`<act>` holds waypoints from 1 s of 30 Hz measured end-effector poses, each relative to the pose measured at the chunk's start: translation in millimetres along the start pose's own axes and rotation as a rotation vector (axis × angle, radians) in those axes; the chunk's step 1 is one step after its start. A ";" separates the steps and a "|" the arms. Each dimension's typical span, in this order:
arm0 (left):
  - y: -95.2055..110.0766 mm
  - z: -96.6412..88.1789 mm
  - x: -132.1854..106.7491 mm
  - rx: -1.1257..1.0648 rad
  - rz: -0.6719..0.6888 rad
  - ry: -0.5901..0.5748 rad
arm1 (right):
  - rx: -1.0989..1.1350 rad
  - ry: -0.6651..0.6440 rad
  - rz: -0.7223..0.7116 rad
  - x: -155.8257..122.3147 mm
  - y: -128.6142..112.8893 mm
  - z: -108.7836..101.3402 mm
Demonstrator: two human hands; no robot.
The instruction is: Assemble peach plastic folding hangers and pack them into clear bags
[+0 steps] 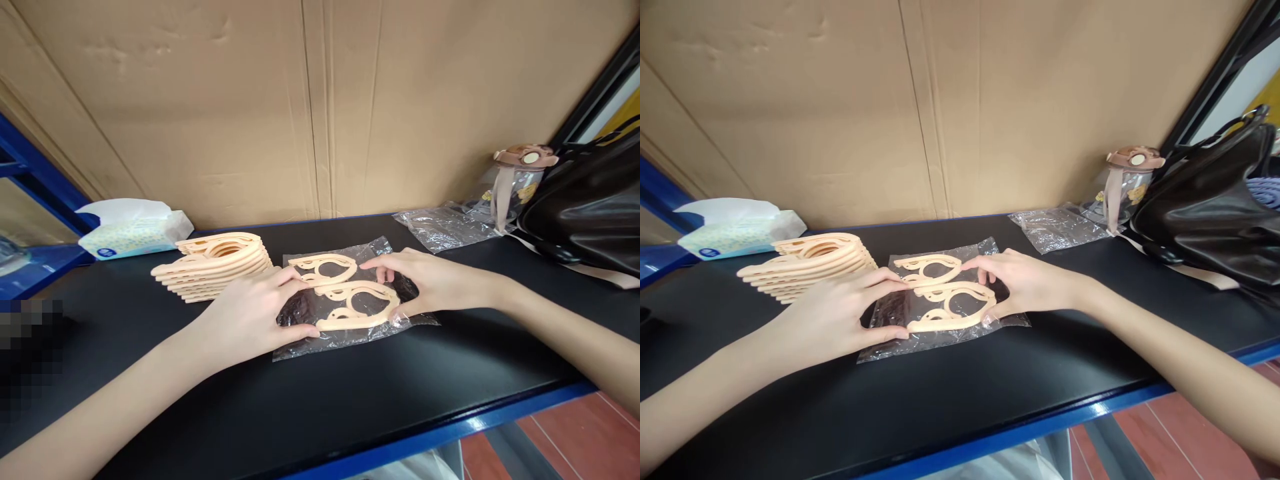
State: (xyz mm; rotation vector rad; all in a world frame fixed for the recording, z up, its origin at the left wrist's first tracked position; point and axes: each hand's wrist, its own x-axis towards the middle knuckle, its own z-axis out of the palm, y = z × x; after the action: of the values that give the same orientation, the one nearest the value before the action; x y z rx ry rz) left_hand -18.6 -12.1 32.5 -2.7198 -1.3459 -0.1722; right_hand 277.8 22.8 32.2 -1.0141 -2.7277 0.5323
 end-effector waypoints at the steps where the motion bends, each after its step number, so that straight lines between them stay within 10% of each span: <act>1: -0.1 0.2 0.0 0.007 0.000 -0.004 | -0.008 0.023 -0.019 2.0 -2.5 3.6; 16: -1.3 -2.6 -0.5 -0.003 0.006 -0.030 | 0.321 0.036 -0.112 9.1 11.9 14.5; 30: -1.0 -2.7 -1.0 -0.013 -0.022 -0.053 | 0.084 0.188 -0.002 12.9 7.7 27.1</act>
State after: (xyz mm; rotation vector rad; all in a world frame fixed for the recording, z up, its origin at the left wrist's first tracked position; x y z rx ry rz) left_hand -20.1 -12.7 35.1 -2.7399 -1.3932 -0.1122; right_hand 264.8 29.5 4.9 -0.9869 -2.5202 0.5184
